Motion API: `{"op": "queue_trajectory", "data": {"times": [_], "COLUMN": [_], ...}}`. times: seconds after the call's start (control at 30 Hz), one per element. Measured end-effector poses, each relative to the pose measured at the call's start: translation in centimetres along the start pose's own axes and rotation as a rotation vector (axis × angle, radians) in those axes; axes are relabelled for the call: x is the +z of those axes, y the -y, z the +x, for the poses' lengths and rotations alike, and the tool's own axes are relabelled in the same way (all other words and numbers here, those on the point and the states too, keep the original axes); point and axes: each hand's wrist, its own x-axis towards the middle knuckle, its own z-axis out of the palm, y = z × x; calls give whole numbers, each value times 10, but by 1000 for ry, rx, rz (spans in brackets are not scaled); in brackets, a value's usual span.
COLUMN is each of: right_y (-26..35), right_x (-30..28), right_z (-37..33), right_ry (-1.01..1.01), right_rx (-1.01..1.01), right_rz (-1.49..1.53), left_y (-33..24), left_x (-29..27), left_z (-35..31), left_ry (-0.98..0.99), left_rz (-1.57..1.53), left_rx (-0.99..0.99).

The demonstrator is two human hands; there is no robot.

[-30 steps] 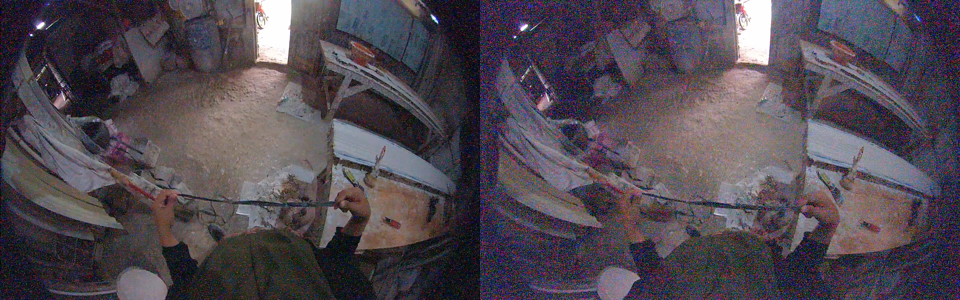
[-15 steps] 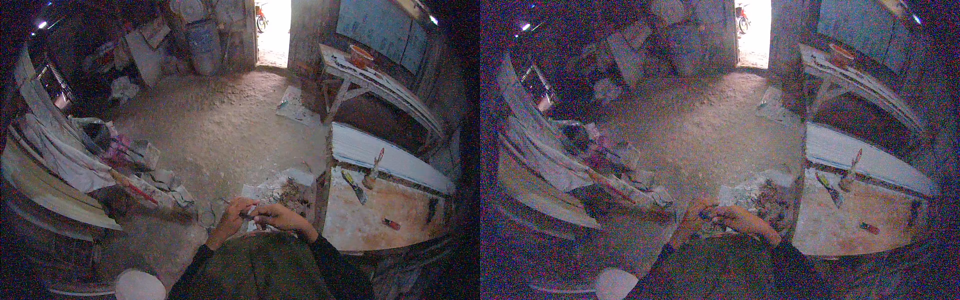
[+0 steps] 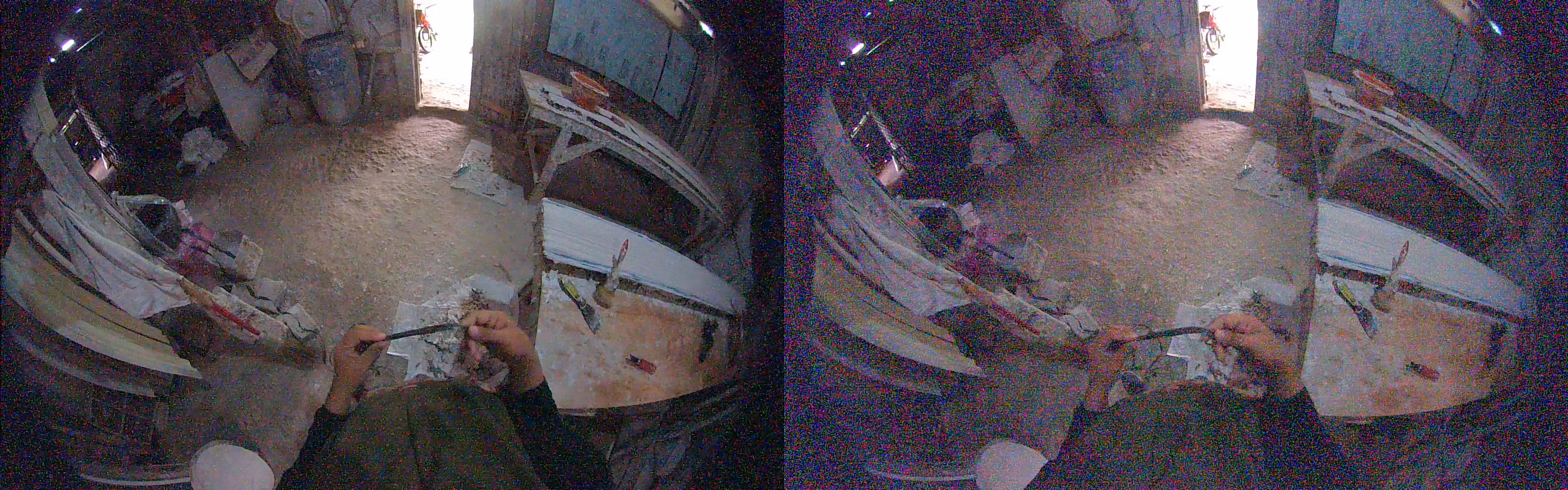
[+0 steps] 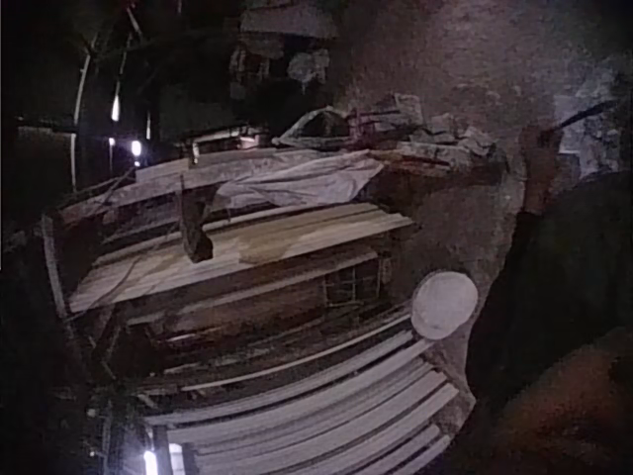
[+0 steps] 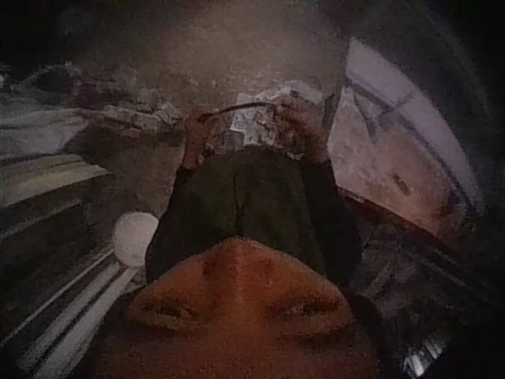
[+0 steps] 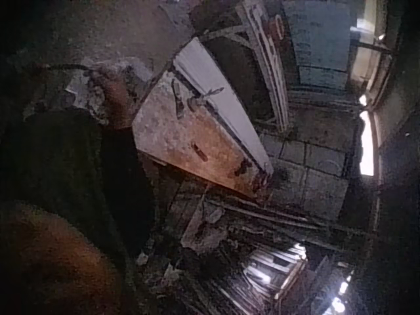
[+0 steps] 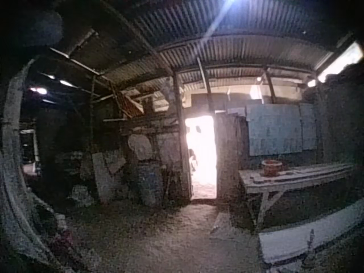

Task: The person untangles a bundle of black cables on a workbench, then uses a red utility knife to cut the cables into shorter segments. The person handles the cables and knife with both hands, cutting repeatedly and placing the cut pieces on the bench.

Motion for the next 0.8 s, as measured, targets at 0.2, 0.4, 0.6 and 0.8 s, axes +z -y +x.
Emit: {"op": "queue_trajectory", "data": {"times": [0.2,0.4,0.6,0.8], "right_y": [10,13,9,-45], "right_x": [-24,-27,19,24], "right_z": [-17,-25,10,45], "right_ry": [2,-211,-210,-114], "right_rx": [-142,-428,-242,-25], "right_rz": [98,105,215,-197], "left_y": [1,-9,1,11], "left_x": [-4,1,26,39], "left_z": [0,6,16,31], "left_ry": [8,82,46,-28], "left_rz": [47,234,93,-289], "left_rx": [42,-68,-107,-235]}}
